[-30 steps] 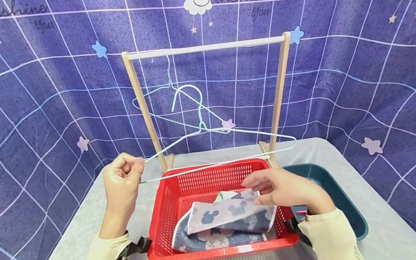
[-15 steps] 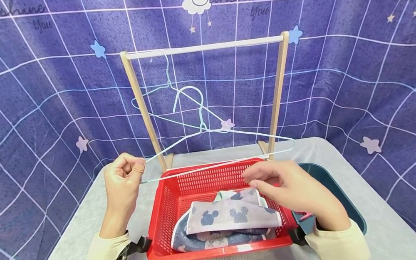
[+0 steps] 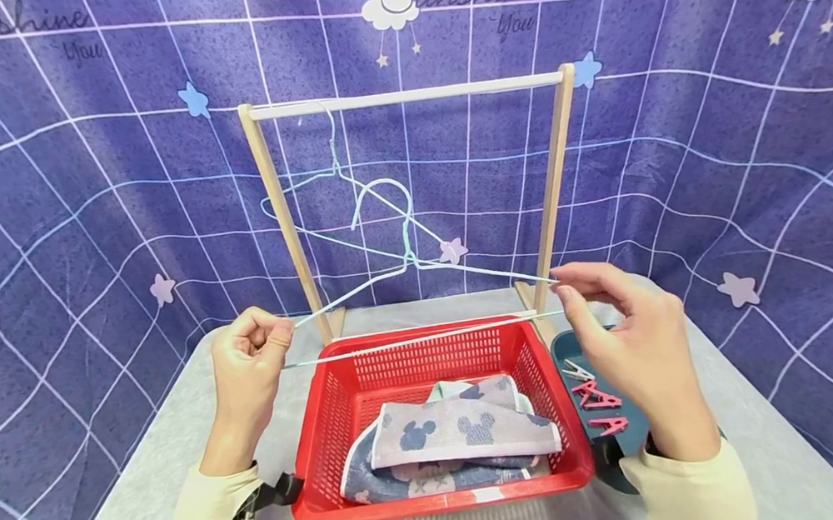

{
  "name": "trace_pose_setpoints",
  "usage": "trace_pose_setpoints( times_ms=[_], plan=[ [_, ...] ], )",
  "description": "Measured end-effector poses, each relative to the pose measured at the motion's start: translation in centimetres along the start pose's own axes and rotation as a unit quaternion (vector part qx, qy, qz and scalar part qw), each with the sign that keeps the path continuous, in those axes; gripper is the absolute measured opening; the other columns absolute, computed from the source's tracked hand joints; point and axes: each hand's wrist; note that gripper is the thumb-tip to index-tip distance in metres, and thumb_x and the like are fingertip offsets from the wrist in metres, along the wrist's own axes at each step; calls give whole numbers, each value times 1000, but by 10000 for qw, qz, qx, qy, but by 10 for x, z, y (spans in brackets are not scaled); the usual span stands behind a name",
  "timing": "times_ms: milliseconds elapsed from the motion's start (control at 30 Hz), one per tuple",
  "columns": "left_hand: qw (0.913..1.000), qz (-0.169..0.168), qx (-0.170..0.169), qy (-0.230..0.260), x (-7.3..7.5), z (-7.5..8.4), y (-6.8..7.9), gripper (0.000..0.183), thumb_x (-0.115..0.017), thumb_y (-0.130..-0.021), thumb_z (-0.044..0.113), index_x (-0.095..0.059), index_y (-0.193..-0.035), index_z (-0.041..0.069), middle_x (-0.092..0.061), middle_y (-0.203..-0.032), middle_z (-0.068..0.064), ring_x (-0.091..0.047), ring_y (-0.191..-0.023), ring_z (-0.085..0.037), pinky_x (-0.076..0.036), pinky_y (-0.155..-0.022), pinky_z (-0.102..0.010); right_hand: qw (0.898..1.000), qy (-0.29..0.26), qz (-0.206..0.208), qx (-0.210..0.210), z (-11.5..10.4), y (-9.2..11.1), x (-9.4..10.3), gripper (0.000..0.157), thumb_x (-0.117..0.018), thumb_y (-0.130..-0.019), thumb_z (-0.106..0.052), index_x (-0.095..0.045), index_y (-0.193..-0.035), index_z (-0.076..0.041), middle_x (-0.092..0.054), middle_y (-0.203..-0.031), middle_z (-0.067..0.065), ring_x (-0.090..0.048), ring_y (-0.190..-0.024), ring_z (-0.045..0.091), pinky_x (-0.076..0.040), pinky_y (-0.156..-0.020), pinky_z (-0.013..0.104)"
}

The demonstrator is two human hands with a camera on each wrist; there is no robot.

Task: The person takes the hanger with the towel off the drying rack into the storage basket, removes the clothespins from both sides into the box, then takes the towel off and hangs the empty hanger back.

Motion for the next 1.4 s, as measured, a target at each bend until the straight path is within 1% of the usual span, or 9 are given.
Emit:
trace_pose_setpoints(
  times_ms=[133, 233, 367, 567, 733, 900, 1067, 1267, 1400],
  plan=[
    [10000, -22, -18, -35, 0, -1, 1, 15, -69, -93, -4, -63, -80, -6, -49, -57, 4, -34, -50, -2, -26, -44, -23, 9969, 742, 234, -66, 11, -2, -3, 31, -79, -89, -8, -78, -118, -17, -76, -109, 6, -62, -101, -9, -39, -94, 8],
    [10000, -29, -22, -53, 1, -1, 1, 15, -69, -93, -4, -63, -80, -5, -48, -57, 4, -34, -50, -2, -26, -44, -23, 9937, 1122, 40, -54, 20, -4, -7, 33, -78, -90, -11, -76, -122, -17, -74, -116, 7, -60, -108, 3, -35, -94, 8],
    [10000, -29, -22, -53, 0, -1, 1, 15, -69, -94, -4, -63, -80, -5, -48, -57, 4, -34, -50, -2, -26, -44, -24, 9908, 1272, -405, -200, 31, -4, -12, 35, -77, -93, -16, -73, -128, -17, -73, -117, 8, -62, -108, 19, -38, -81, 17],
    [10000, -40, -28, -33, 0, -1, 1, 15, -69, -94, -3, -64, -80, -5, -49, -57, 4, -33, -50, -2, -25, -43, -25, 9879, 1347, -655, -410, 41, -2, -15, 30, -77, -93, -20, -75, -123, -20, -74, -109, 5, -58, -91, 5, -41, -65, 15],
    [10000, -79, -47, 32, -2, -2, 1, 14, -69, -93, -5, -63, -80, -5, -48, -56, 4, -33, -50, -2, -25, -44, -25, 9911, 1146, -538, -417, 44, -2, -17, 21, -79, -92, -17, -79, -113, -18, -76, -97, 3, -54, -81, -8, -41, -65, 15],
    [9999, -102, -30, 41, -3, -2, 1, 14, -69, -94, -4, -63, -81, -5, -49, -57, 4, -34, -51, -3, -26, -45, -24, 9937, 874, -549, -430, 45, -2, -18, 18, -79, -92, -13, -79, -110, -15, -77, -87, 4, -58, -73, -10, -43, -61, 14],
    [9999, -104, 30, -2, -1, -4, 1, 15, -69, -94, -3, -63, -81, -5, -50, -57, 3, -35, -51, -3, -27, -45, -23, 9948, 616, -616, -528, 45, -3, -17, 18, -79, -92, -11, -80, -110, -14, -75, -82, 2, -61, -68, -5, -45, -59, 14],
    [9999, -137, 54, -24, -1, -4, 1, 15, -69, -95, -2, -63, -81, -4, -48, -57, 4, -35, -52, -3, -27, -45, -24, 9928, 87, -695, -974, 42, -2, -13, 17, -75, -95, -11, -79, -111, -13, -70, -80, -7, -57, -64, 6, -42, -53, 22],
    [9999, -155, 65, 12, -1, -4, 1, 15, -69, -95, -3, -63, -80, -4, -49, -57, 4, -35, -52, -3, -27, -46, -23, 9897, 25, -665, -1266, 40, -2, -12, 13, -74, -97, -17, -79, -109, -13, -70, -80, -4, -56, -66, 10, -42, -53, 25]
  ],
)
Point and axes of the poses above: each hand's wrist, its own y-axis away from the middle knuckle, its own x-axis out of the back of the hand, z = x × y
